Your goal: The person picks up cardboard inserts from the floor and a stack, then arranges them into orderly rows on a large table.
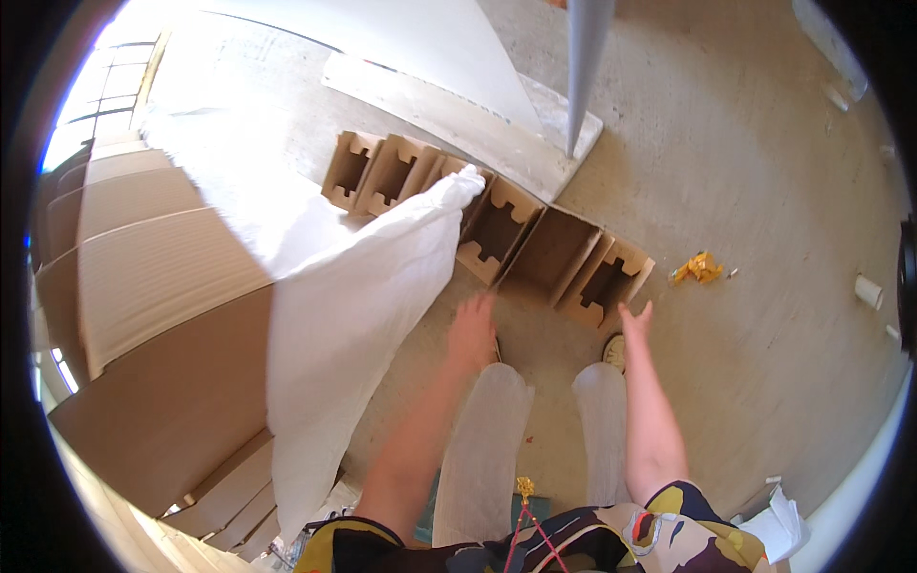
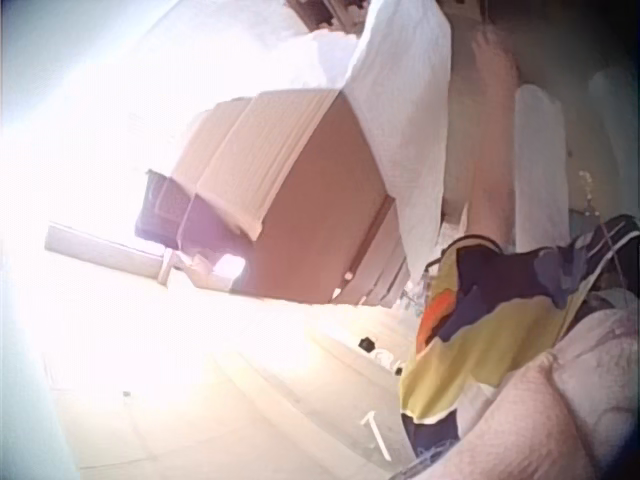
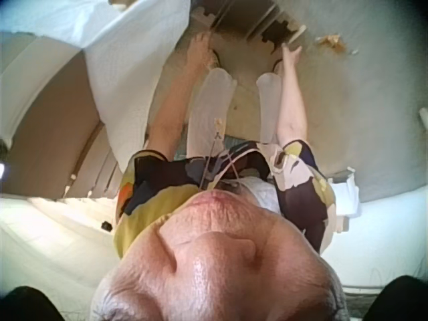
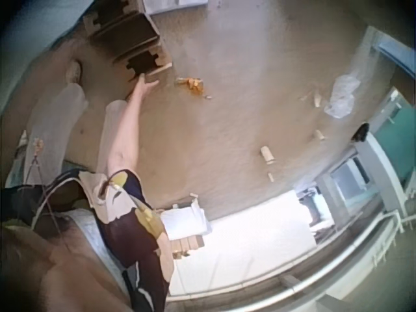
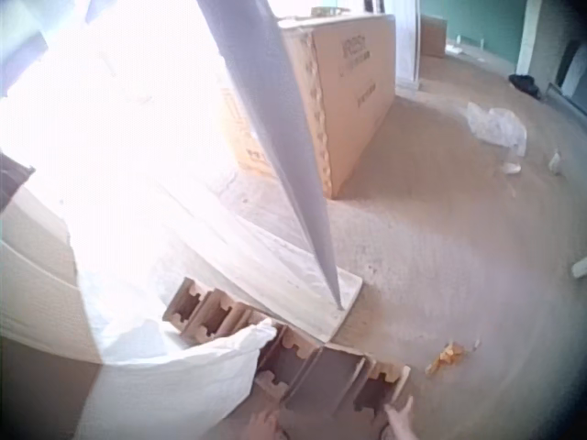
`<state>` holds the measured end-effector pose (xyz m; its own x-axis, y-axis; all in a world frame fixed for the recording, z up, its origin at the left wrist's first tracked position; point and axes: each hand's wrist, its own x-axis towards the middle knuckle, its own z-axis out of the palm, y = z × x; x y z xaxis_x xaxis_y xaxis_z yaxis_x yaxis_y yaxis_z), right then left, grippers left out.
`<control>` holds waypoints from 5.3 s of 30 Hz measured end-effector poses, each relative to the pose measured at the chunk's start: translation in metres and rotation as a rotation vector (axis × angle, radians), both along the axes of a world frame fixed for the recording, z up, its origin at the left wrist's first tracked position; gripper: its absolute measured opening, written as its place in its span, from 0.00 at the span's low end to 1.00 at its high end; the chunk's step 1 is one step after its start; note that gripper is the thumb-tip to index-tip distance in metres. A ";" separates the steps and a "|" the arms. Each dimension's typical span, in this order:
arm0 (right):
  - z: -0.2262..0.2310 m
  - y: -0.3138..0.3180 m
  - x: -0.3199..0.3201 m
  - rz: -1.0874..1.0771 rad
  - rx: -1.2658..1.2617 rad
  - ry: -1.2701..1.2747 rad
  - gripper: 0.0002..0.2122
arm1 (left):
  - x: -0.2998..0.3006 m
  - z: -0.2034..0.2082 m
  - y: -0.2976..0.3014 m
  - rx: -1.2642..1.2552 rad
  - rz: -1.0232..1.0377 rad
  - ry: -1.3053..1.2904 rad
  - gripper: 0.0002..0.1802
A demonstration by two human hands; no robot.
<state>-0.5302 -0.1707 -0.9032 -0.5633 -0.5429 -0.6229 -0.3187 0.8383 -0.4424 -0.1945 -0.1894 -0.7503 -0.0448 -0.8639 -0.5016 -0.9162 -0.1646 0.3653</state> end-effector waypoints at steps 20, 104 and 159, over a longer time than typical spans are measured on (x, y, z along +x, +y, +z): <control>0.437 -0.103 0.158 0.442 -0.415 -0.719 0.14 | 0.043 0.422 0.086 -0.627 0.263 0.309 0.19; 0.797 -0.070 0.188 0.552 -0.595 -1.155 0.25 | 0.289 0.699 0.263 -0.960 0.487 -0.269 0.15; 0.007 -0.259 -0.060 0.381 -0.062 -0.026 0.15 | -0.142 0.173 0.115 -0.139 -0.273 0.086 0.19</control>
<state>-0.5900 -0.4299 -0.8965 -0.2984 -0.7471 -0.5940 -0.5896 0.6337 -0.5008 -0.3364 -0.0746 -0.5771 -0.3212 -0.8744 -0.3636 -0.8846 0.1400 0.4448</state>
